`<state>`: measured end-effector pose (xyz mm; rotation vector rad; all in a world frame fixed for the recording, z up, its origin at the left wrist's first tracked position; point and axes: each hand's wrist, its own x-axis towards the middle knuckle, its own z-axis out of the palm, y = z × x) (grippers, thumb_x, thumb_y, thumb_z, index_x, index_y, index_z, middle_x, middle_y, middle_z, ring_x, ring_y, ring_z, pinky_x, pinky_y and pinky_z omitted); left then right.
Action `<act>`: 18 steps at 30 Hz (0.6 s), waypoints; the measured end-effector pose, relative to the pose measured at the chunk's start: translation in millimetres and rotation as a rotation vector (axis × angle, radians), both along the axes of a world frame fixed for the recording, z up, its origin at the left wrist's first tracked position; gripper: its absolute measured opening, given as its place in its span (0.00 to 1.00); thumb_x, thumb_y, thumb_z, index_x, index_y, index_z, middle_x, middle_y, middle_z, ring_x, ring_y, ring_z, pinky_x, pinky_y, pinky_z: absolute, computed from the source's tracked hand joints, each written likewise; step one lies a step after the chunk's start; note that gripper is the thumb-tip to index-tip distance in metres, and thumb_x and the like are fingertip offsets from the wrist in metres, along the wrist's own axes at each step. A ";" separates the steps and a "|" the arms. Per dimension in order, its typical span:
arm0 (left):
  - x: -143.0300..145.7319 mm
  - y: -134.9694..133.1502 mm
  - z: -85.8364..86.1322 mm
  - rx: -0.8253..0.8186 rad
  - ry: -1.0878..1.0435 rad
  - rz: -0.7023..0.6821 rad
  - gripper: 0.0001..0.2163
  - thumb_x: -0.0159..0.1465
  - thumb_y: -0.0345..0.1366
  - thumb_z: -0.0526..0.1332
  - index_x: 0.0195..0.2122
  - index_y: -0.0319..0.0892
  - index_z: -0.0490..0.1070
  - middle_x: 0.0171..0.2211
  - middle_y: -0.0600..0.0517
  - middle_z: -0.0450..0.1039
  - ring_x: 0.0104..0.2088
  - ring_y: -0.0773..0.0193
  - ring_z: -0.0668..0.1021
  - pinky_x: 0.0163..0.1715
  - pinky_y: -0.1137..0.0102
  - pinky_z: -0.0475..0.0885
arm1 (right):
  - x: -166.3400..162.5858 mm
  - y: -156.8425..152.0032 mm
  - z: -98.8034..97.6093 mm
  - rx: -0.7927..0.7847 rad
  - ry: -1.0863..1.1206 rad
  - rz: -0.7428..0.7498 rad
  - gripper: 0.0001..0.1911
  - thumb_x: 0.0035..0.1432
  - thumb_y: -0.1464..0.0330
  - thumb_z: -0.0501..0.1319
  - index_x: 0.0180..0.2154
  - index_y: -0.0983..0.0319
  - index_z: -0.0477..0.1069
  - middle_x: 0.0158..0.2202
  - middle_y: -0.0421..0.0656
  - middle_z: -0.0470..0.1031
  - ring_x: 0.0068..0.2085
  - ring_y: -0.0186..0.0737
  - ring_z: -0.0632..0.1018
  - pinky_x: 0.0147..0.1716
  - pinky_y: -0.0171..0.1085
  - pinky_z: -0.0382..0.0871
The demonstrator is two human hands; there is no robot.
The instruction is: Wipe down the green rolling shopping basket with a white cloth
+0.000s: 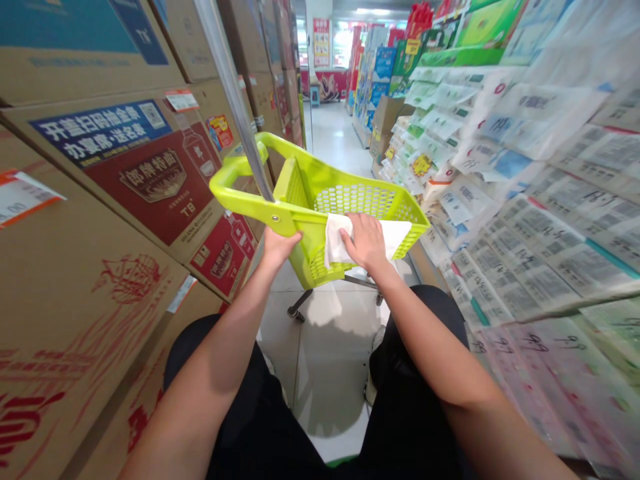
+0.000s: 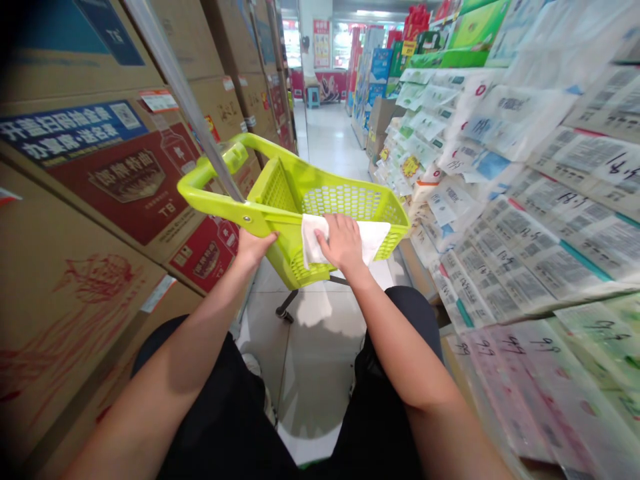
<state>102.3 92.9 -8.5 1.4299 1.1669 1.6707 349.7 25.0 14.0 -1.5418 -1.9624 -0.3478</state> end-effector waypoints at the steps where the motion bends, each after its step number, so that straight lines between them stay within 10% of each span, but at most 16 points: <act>1: -3.8 2.5 -0.7 0.001 -0.014 -0.003 0.22 0.41 0.38 0.75 0.38 0.42 0.73 0.39 0.46 0.84 0.40 0.53 0.85 0.46 0.60 0.83 | 10.1 2.7 -3.6 0.000 -0.001 -0.060 0.30 0.75 0.50 0.45 0.61 0.63 0.69 0.54 0.55 0.75 0.56 0.56 0.71 0.60 0.52 0.60; 6: -13.0 6.7 -5.9 0.012 -0.042 0.007 0.23 0.43 0.39 0.74 0.40 0.41 0.74 0.42 0.44 0.83 0.41 0.54 0.85 0.48 0.59 0.82 | 44.7 11.4 -14.4 -0.001 0.027 -0.180 0.29 0.74 0.51 0.45 0.54 0.65 0.73 0.50 0.58 0.75 0.54 0.59 0.71 0.59 0.56 0.60; 18: 17.3 -24.1 0.7 0.114 0.072 0.087 0.16 0.46 0.37 0.71 0.36 0.40 0.76 0.36 0.49 0.82 0.36 0.58 0.83 0.41 0.65 0.81 | -43.1 -4.7 10.7 -0.025 0.056 0.398 0.37 0.76 0.51 0.42 0.77 0.62 0.46 0.77 0.49 0.53 0.77 0.50 0.53 0.75 0.54 0.48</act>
